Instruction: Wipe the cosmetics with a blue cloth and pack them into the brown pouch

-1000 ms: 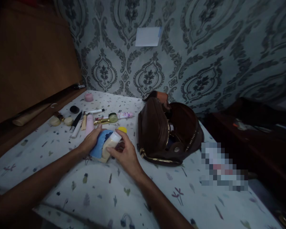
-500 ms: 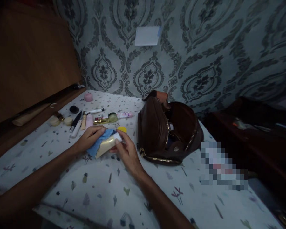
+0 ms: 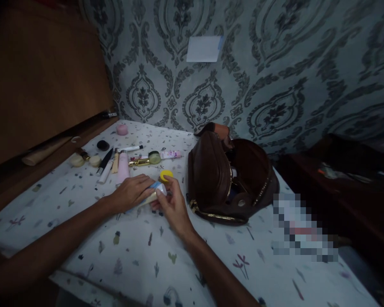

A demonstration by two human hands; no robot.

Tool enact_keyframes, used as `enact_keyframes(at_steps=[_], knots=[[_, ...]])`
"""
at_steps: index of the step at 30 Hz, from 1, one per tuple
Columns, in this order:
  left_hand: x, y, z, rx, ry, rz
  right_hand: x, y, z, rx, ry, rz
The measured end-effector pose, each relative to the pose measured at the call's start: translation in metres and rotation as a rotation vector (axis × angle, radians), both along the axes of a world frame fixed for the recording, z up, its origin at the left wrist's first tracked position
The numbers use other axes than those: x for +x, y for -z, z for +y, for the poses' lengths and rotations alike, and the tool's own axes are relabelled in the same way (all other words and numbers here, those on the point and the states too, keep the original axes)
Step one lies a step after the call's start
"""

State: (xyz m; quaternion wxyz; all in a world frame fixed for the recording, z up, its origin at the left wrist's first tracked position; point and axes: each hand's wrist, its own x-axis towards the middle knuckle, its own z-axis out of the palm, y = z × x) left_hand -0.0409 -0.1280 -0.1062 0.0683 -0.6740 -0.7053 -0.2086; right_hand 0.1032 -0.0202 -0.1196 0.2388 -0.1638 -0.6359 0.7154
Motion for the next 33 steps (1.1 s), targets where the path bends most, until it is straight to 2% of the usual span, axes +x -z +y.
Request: enact_keyframes(at_steps=[11, 13, 15, 19, 25, 33], knots=[[0.001, 0.003, 0.001, 0.122, -0.114, -0.01, 0.003, -0.002, -0.001, 0.046, 0.006, -0.035], [0.001, -0.001, -0.001, 0.136, -0.078, -0.033, 0.003, -0.003, -0.001, 0.032, 0.012, -0.037], [0.001, -0.007, -0.003, 0.134, 0.015, -0.058, 0.003, -0.002, -0.001, 0.02, 0.02, -0.038], [0.002, -0.017, -0.008, 0.042, 0.199, -0.062, 0.002, 0.002, -0.001, 0.012, 0.021, -0.058], [-0.002, -0.022, -0.012, -0.095, 0.219, -0.068, 0.001, 0.001, 0.0, -0.025, 0.015, -0.031], [-0.009, -0.027, -0.012, 0.043, 0.168, -0.072, 0.006, -0.007, 0.002, -0.005, -0.038, 0.024]])
